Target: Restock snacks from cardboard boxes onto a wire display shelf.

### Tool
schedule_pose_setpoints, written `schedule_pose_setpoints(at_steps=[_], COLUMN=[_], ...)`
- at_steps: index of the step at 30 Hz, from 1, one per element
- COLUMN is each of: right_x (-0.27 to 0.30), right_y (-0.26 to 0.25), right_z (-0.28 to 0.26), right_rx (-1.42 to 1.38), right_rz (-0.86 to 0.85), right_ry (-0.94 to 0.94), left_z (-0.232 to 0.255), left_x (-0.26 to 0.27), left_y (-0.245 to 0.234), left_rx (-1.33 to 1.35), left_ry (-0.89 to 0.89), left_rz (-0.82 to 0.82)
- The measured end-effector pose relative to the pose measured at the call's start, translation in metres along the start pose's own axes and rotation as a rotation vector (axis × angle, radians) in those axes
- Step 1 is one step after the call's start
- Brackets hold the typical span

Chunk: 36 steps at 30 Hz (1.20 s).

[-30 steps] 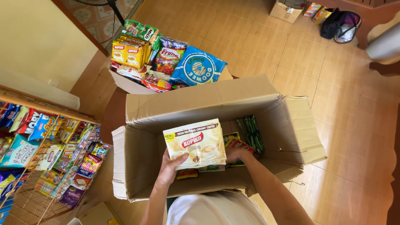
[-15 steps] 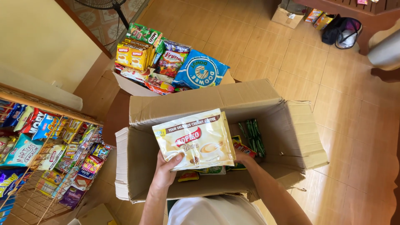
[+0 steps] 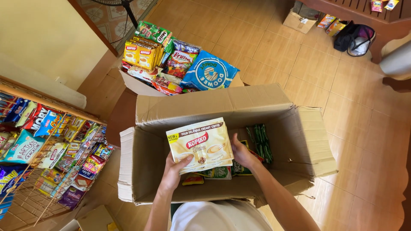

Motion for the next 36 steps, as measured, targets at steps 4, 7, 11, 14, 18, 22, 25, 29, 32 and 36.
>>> schedule_pose_setpoints(at_steps=[4,7,11,14,18,22,25,29,32,36], right_x=[0.020,0.028,0.044,0.056,0.061,0.061,0.064,0.080,0.091,0.095], right_y=[0.036,0.037,0.055,0.067,0.071,0.054,0.053,0.089,0.122,0.137], right_z=[-0.010,-0.004,-0.013,-0.028,-0.040,-0.037,-0.040,-0.060,-0.077,-0.083], right_rx=[-0.124,-0.038,0.150,0.266,0.236,0.176,0.175,0.400,0.573,0.867], right_rz=[-0.249,-0.192,-0.164,-0.064,-0.032,-0.028,-0.022,-0.052,-0.075,-0.112], right_ry=[-0.051,-0.002,-0.023,-0.047,-0.120,-0.117,-0.103,-0.108,-0.103,-0.081], left_z=[-0.016,-0.021,-0.024,-0.017,-0.020,-0.031,-0.054,-0.078,-0.077,-0.057], left_x=[-0.005,-0.006,-0.008,-0.005,-0.002,-0.007,-0.012,-0.008,0.002,0.012], left_y=[-0.007,-0.013,-0.033,-0.031,-0.011,-0.016,-0.028,-0.030,-0.017,-0.004], left_rx=[-0.052,-0.009,-0.155,-0.271,-0.082,-0.011,0.063,0.245,0.439,0.558], left_ry=[-0.008,-0.035,0.010,0.084,-0.029,-0.099,-0.191,-0.338,-0.445,-0.480], left_rz=[0.024,0.063,0.117,0.089,-0.035,-0.037,0.001,0.044,0.020,-0.023])
Point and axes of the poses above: each hand's wrist, its own x-axis away from the middle knuckle, its own y-axis out of the palm, z = x × y, the point moved 10 cm from there along -x, towards the middle knuckle, and after that the axes turned 6 degrees about -x, right-handed, at the moved point
